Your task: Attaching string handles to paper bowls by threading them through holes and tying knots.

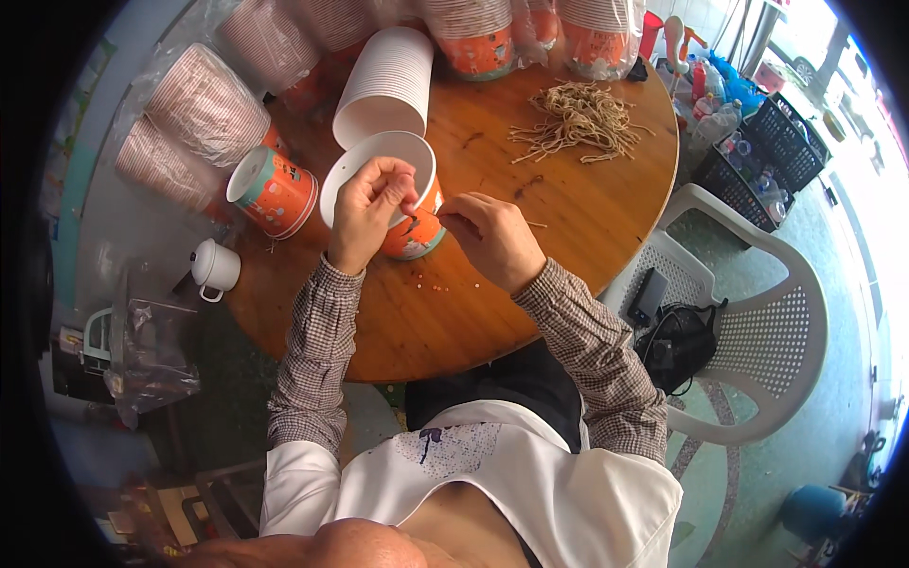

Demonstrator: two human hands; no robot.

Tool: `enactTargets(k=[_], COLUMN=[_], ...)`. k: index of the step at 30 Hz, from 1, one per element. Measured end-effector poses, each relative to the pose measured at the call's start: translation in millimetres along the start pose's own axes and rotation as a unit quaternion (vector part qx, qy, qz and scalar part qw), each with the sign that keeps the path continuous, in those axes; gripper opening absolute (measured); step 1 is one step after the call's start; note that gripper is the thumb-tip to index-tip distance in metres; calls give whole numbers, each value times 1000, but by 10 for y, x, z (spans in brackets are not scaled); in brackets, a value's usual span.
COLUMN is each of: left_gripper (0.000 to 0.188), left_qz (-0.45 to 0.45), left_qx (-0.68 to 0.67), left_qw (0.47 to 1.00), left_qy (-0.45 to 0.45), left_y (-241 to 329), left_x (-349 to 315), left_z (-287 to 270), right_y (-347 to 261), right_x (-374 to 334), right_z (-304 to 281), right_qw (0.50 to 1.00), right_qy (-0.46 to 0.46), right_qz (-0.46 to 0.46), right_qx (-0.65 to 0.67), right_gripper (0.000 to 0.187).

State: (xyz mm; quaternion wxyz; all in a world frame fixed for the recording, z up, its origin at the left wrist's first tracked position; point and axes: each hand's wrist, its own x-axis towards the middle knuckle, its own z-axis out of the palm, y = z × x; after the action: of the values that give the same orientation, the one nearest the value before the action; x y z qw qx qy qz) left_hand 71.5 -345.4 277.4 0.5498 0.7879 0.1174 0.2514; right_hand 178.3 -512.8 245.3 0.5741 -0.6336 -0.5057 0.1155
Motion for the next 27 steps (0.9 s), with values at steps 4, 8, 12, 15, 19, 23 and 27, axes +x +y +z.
enactTargets(k=[4,8,12,15,19,23,27], left_gripper=[20,15,13,13,12,13,14], left_qz=[-10,-30,2,4,-17,-65,-59], left_qx=[22,15,26,2,6,18,-25], left_qw=[998,997,994,988,988,989,988], left_qy=[-52,-73,-108,-155,-153,-132,-143], left_y=[38,68,99,121,135,120,93], left_x=[-62,-87,-88,-83,-81,-55,-27], left_z=[15,11,30,54,70,64,84], right_y=[-123,-160,-153,-105,8,93,162], right_x=[-14,40,100,158,219,18,-109], right_z=[-73,-75,-86,-115,-115,-115,26], right_qw=[991,982,973,981,991,989,988], right_qy=[38,71,92,84,109,127,121], right_qz=[-90,-137,-170,-147,-82,-24,-64], right_qx=[-86,-107,-123,-100,-3,73,69], right_gripper=[11,12,14,14,16,14,18])
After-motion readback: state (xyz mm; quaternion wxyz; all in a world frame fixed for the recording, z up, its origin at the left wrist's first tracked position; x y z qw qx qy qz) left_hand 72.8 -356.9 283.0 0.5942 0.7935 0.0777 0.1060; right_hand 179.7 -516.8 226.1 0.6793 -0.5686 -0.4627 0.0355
